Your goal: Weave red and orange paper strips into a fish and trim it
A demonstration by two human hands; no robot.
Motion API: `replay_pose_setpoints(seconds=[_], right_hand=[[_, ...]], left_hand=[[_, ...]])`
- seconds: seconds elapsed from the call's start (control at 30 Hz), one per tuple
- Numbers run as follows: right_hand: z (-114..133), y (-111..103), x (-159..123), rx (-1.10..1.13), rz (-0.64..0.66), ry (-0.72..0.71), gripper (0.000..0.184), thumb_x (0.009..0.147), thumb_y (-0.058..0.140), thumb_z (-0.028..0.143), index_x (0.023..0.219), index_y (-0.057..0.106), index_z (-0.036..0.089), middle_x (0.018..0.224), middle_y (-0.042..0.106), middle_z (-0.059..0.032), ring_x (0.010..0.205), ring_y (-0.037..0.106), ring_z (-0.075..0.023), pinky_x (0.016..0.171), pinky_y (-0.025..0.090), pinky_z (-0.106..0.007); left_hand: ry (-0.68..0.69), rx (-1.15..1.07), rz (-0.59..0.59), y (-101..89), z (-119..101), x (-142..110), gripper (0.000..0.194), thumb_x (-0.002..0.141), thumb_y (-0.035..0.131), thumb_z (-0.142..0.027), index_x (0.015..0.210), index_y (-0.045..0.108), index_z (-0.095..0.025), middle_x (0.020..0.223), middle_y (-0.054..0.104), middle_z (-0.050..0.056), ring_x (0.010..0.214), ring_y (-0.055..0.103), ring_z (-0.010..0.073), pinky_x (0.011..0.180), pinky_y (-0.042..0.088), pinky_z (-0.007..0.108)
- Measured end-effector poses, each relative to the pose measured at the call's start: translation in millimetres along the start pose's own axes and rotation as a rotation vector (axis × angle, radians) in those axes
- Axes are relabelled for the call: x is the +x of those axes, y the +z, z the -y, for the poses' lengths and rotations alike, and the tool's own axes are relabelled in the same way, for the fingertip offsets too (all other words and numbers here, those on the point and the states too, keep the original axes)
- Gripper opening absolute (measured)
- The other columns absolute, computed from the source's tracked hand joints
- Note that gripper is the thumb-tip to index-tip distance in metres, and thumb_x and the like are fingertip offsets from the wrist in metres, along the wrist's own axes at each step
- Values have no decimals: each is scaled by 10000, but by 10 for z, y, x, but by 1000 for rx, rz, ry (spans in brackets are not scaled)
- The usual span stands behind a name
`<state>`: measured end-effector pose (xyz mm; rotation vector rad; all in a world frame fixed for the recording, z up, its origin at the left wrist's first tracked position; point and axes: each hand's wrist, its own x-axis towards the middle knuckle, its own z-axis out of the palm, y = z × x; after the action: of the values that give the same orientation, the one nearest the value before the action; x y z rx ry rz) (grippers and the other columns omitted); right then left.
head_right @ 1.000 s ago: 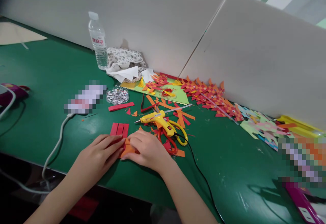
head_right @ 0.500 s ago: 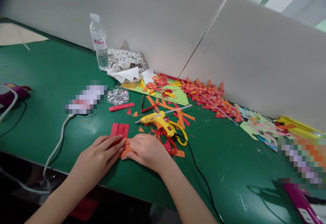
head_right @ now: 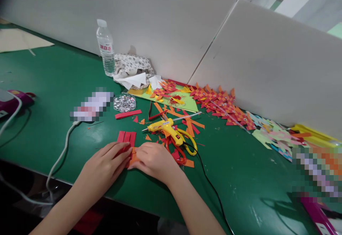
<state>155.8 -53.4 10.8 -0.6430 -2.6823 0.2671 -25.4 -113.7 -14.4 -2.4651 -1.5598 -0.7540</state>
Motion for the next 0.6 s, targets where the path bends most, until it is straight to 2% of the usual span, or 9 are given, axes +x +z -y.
replay_pose_setpoints(seconds=[0.2, 0.37, 0.5, 0.6], right_hand=[[-10, 4, 2, -8, 20, 1, 300, 847, 559, 426, 683, 540, 176, 767, 667, -64, 793, 626, -181, 764, 486, -299], [5, -20, 19, 10, 46, 24, 325, 852, 543, 443, 667, 533, 177, 739, 644, -56, 766, 605, -170, 701, 469, -274], [15, -28, 25, 17, 42, 30, 329, 863, 530, 436, 667, 543, 171, 730, 642, -56, 743, 598, -171, 679, 464, -273], [16, -29, 23, 4, 43, 34, 324, 854, 545, 432, 660, 548, 172, 727, 648, -59, 763, 606, -172, 695, 475, -275]], left_hand=[[46, 11, 61, 32, -12, 3, 341, 891, 354, -92, 1125, 597, -147, 1167, 656, 58, 1072, 589, 222, 885, 452, 385], [7, 16, 129, 9, -21, 18, 391, 867, 333, -65, 1179, 558, -138, 1197, 638, 62, 1148, 547, 235, 925, 418, 427], [-4, 34, 148, 6, -37, 96, 358, 901, 365, -174, 1209, 545, -151, 1233, 613, 76, 1194, 508, 259, 948, 401, 447], [-42, 74, 109, -26, -1, 188, 404, 913, 383, -290, 1276, 494, -149, 1325, 528, 100, 1265, 422, 293, 995, 349, 493]])
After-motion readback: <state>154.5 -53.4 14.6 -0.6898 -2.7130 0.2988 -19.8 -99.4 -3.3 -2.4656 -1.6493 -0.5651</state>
